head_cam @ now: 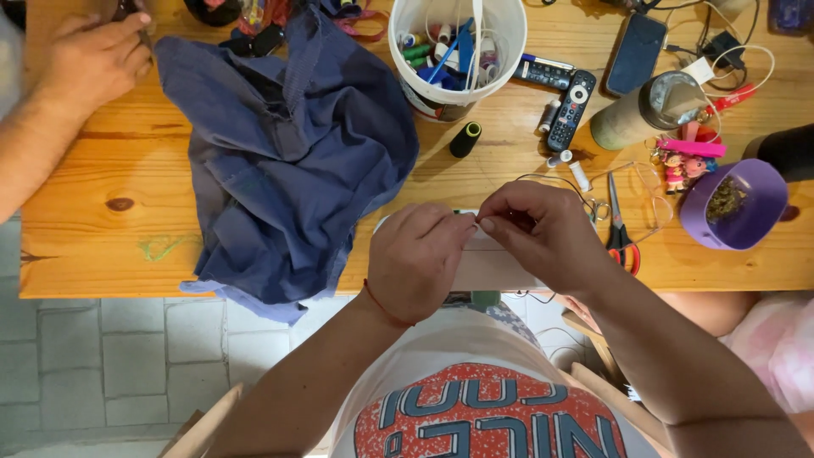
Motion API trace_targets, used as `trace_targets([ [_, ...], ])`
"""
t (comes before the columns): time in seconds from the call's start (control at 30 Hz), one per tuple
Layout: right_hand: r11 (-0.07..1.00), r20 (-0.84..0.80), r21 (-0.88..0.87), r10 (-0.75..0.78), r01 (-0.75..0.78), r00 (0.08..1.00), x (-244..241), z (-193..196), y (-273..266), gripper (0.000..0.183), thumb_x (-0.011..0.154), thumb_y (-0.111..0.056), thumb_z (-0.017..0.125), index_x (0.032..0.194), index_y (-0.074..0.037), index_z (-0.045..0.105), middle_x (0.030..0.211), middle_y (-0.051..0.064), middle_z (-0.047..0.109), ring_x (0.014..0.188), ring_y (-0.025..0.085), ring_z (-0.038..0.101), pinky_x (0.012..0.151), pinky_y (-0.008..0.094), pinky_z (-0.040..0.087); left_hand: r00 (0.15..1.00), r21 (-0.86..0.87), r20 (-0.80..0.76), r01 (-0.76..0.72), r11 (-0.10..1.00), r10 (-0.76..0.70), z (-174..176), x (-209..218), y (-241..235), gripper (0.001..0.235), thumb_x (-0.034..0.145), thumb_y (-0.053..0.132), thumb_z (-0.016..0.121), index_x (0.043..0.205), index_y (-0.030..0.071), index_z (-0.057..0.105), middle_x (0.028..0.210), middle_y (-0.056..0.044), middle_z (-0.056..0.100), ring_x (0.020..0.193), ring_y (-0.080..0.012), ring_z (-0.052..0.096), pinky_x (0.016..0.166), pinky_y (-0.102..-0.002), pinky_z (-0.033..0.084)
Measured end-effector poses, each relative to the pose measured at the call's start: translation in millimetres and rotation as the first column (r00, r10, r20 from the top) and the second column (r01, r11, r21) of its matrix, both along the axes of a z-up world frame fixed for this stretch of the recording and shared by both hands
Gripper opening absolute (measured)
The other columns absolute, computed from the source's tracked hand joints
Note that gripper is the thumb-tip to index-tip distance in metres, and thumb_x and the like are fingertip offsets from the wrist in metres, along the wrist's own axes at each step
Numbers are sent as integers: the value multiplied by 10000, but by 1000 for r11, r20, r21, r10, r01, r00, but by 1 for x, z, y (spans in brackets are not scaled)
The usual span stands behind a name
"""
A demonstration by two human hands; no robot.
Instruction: The person threads a sewing machine, starting by placing a spool of thread on the top pin and guiding it through the machine's tension discs and guides. They then pull the thread through the needle eye and adjust the thread path.
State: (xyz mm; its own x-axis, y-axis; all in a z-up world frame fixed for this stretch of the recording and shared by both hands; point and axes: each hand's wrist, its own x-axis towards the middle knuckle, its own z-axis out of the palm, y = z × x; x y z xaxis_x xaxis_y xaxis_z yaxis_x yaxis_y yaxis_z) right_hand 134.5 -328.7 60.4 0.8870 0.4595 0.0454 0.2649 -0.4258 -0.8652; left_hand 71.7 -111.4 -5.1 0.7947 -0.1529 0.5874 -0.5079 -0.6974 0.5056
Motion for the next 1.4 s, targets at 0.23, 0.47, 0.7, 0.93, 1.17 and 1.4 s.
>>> trace_targets([
  [0.23,994,58,107,2,-8,998,-9,-10,0,232,960,97,866,1159,-20,888,675,72,594,594,178,560,573,345,491,966,-406,-235,6,914,-111,25,-2,3,145,1182,197,764,1069,126,820,922,-17,674,866,-295,771,783,-397,663],
  [0.47,991,163,126,15,-36,986,-8,-14,6,147,962,107,891,1054,-6,908,708,136,693,601,240,685,567,370,521,925,-315,-360,1,949,-120,18,-6,4,252,1217,159,662,987,85,730,855,-95,628,811,-364,747,719,-444,638],
  [0.7,960,463,-268,51,84,885,-1,-35,6,51,1008,-86,905,1029,-124,881,1316,99,755,1297,421,667,1046,590,448,956,-44,-280,-106,993,90,7,-10,21,217,1200,261,751,1026,136,783,899,-53,647,846,-355,767,733,-460,648],
  [0.93,955,360,-275,-5,111,933,1,-53,7,64,977,-93,941,1004,-141,910,1337,89,757,1421,415,603,1127,648,400,941,-59,-302,-175,983,150,9,-14,31,169,1198,248,780,1099,140,863,966,-36,718,906,-268,797,799,-360,675],
  [1.17,950,312,-292,-19,114,950,2,-46,12,41,1010,-85,937,1023,-122,924,1326,121,763,1420,426,587,1162,683,396,941,-33,-296,-183,983,165,2,-18,30,136,1184,254,805,1129,153,877,996,-30,730,923,-262,801,810,-365,685],
  [1.4,947,289,-298,-29,119,957,3,-45,10,61,991,-59,936,1027,-108,946,1287,141,776,1407,413,590,1175,689,382,946,41,-290,-139,989,145,3,-20,28,110,1163,231,831,1188,142,890,1061,-84,768,1020,-274,808,910,-385,698],
])
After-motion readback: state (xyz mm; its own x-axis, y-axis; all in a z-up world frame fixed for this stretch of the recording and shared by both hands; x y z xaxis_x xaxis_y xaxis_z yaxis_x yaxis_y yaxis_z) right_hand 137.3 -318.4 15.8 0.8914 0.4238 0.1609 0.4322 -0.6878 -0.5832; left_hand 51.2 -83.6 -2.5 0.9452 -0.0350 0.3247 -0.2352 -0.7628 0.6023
